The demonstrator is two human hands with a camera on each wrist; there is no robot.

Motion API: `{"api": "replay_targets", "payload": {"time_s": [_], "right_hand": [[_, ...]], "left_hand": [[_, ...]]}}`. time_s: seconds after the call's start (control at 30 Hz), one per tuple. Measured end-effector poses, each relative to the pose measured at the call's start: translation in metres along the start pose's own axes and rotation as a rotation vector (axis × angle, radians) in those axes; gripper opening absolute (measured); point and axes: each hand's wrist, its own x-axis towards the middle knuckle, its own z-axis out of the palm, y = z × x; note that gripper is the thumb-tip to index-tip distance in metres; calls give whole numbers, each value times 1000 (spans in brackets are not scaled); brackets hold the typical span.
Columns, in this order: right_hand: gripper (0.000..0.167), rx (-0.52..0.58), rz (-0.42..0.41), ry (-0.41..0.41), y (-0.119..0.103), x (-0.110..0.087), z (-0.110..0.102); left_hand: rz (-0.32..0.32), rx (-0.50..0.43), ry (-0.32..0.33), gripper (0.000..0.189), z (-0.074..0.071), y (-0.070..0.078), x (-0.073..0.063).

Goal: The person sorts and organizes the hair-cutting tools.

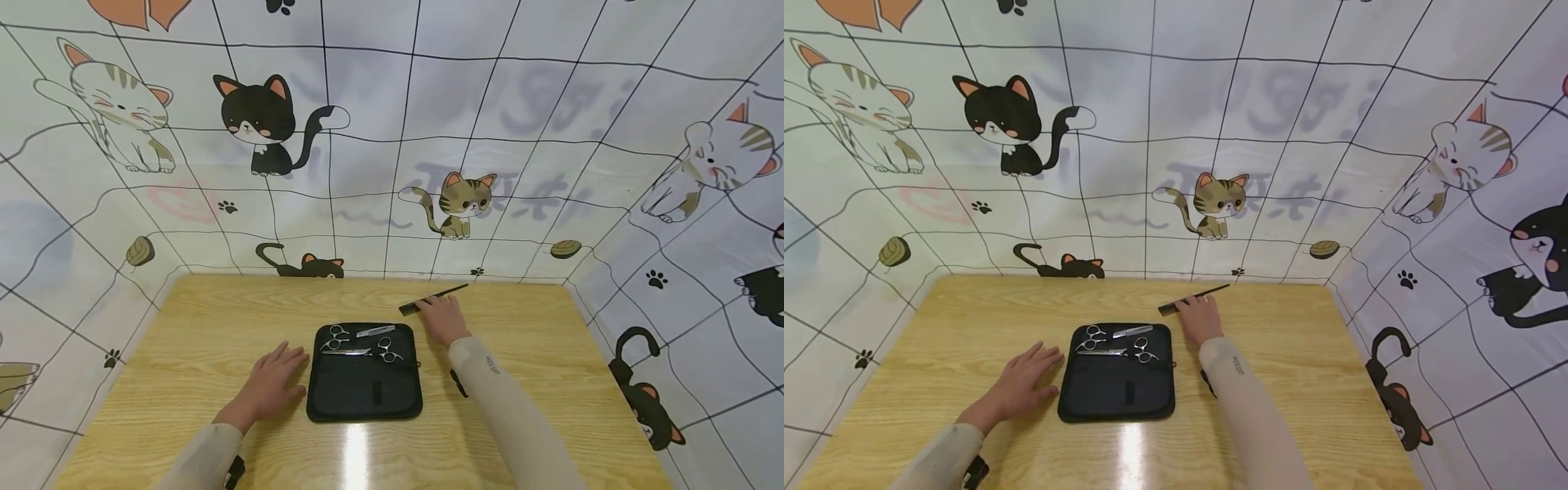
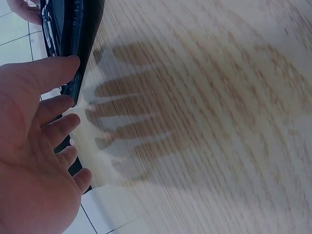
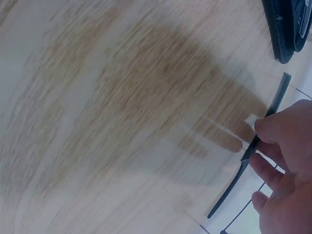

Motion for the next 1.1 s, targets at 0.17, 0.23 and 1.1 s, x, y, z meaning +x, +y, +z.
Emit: {"api": "replay_targets", "payload": {"time_s": [0.17, 0.23, 1.1], "right_hand": [[45, -32, 16, -7, 5, -2, 2], [46, -23, 26, -13, 7, -3, 3], [30, 90, 70, 30, 31, -9, 0]], "left_hand": [[15, -1, 28, 56, 2, -1, 0], [20, 11, 33, 56, 2, -2, 0], [-11, 28, 61, 51, -6, -2, -2]]}}
